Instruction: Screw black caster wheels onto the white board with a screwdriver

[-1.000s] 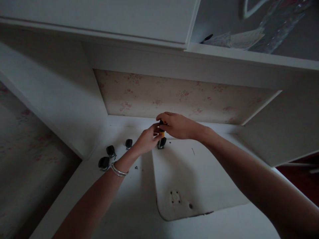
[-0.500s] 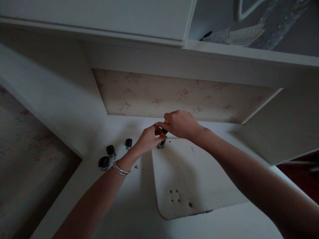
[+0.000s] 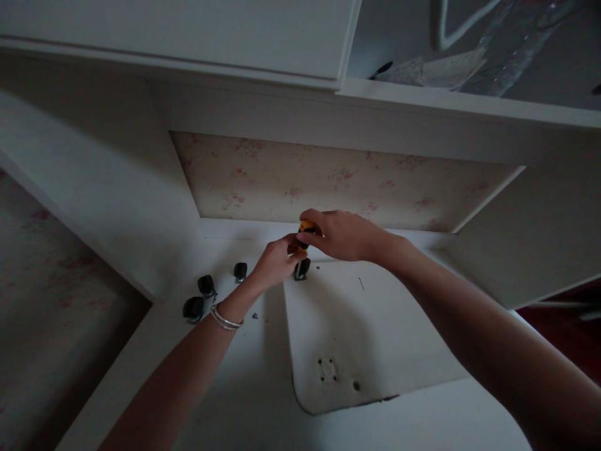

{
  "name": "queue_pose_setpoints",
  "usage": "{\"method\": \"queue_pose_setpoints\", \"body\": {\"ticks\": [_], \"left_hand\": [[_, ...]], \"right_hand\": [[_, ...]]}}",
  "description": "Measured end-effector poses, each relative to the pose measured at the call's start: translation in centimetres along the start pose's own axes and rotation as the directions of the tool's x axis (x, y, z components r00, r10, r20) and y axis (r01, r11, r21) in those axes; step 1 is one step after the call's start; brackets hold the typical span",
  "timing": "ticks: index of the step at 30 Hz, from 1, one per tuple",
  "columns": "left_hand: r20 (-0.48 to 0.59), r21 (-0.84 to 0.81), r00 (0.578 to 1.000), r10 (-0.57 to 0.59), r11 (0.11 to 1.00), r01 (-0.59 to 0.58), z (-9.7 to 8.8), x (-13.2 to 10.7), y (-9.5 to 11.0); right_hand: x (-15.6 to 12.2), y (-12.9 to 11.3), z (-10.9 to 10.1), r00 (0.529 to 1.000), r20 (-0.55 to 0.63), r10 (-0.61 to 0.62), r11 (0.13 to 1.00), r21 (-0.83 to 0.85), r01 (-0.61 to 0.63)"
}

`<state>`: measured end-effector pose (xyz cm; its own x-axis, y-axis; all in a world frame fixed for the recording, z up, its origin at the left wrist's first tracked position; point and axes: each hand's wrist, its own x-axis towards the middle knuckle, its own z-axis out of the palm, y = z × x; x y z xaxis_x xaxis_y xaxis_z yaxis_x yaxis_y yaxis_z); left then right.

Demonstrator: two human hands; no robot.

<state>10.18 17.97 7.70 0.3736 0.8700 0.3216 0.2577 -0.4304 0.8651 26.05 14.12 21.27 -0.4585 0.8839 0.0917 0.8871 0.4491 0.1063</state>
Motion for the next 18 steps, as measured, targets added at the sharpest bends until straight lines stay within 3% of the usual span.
{"method": "queue_pose_setpoints", "body": {"ticks": [2, 7, 13, 18], "left_hand": [[0.026, -0.013, 0.999, 0.022, 1.0, -0.022, -0.12, -0.02, 0.1], [-0.005, -0.014, 1.0, -0.014, 1.0, 0.014, 0.25, -0.03, -0.03], [0.073, -0.08, 0.997, 0.025, 0.997, -0.019, 0.29, 0.09, -0.25], [-0.031, 0.024, 0.999, -0.042, 0.999, 0.043, 0.1, -0.12, -0.11]], "right_hand": [[-0.05, 0.07, -0.07, 0.999, 0.019, -0.027, 1.0, 0.008, 0.027], [0.16, -0.44, -0.11, 0.996, -0.048, 0.08, 0.986, -0.144, -0.087], [-0.03, -0.66, -0.2, 0.999, 0.033, -0.036, 0.999, 0.017, 0.036], [0.18, -0.79, 0.1, 0.994, -0.016, 0.104, 0.986, -0.133, -0.106]]}}
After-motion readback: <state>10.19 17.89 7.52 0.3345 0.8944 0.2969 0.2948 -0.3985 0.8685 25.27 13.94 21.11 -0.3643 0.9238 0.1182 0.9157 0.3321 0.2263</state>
